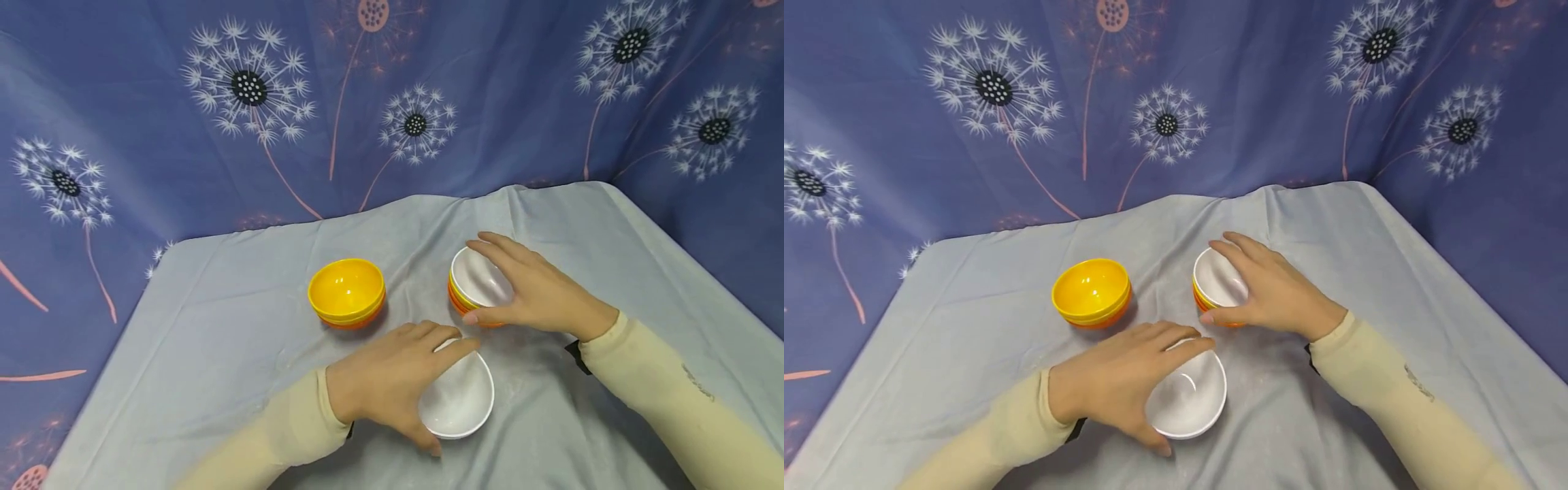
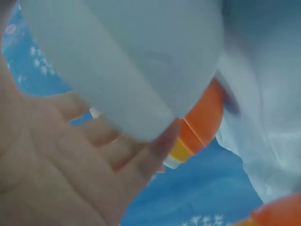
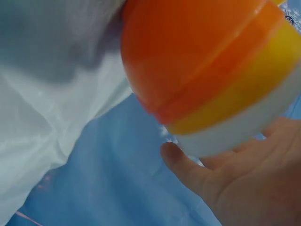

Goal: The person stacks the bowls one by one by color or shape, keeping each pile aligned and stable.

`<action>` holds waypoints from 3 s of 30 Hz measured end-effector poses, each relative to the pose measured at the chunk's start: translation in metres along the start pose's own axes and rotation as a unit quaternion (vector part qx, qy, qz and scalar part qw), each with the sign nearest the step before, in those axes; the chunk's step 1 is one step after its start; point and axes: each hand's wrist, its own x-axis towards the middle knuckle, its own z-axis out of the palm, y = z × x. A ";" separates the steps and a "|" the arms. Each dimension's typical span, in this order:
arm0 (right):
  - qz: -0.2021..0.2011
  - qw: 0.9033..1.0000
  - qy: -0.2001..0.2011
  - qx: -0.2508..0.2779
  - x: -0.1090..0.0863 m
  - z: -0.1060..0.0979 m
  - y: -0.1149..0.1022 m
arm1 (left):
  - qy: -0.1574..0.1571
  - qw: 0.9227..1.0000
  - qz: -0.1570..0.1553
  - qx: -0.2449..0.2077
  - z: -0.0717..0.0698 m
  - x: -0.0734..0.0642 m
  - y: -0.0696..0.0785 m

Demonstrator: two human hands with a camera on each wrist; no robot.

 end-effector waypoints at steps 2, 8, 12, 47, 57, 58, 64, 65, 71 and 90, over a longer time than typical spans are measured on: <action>0.004 1.000 -0.001 0.005 -0.002 -0.005 0.000 | 0.038 0.999 0.002 -0.036 -0.007 -0.001 -0.004; 0.014 0.999 0.021 0.034 -0.004 -0.025 0.003 | 0.220 0.972 -0.022 -0.079 -0.050 -0.026 -0.036; 0.026 0.999 0.013 0.041 -0.003 -0.029 0.005 | 0.249 0.955 -0.131 -0.097 -0.064 -0.045 -0.077; -0.288 0.948 -0.102 -0.088 -0.039 0.058 -0.079 | 0.096 0.974 -0.157 -0.128 -0.069 -0.058 -0.088; -0.292 0.943 -0.136 -0.079 -0.052 0.056 -0.094 | 0.064 0.969 -0.188 -0.148 -0.060 -0.053 -0.103; -0.288 0.946 -0.127 -0.072 -0.050 0.053 -0.093 | 0.062 0.968 -0.192 -0.149 -0.059 -0.053 -0.106; -0.178 0.983 -0.001 -0.037 -0.022 0.007 -0.060 | 0.044 0.956 -0.242 -0.161 -0.055 -0.056 -0.121; -0.137 0.990 0.012 -0.030 -0.017 0.000 -0.050 | 0.037 0.953 -0.252 -0.165 -0.054 -0.055 -0.122; 0.061 0.998 -0.029 0.018 0.000 -0.012 -0.006 | 0.008 0.946 -0.263 -0.191 -0.047 -0.054 -0.127; -0.280 0.950 -0.127 0.049 -0.037 0.023 -0.086 | 0.050 0.952 -0.221 -0.205 -0.040 -0.049 -0.134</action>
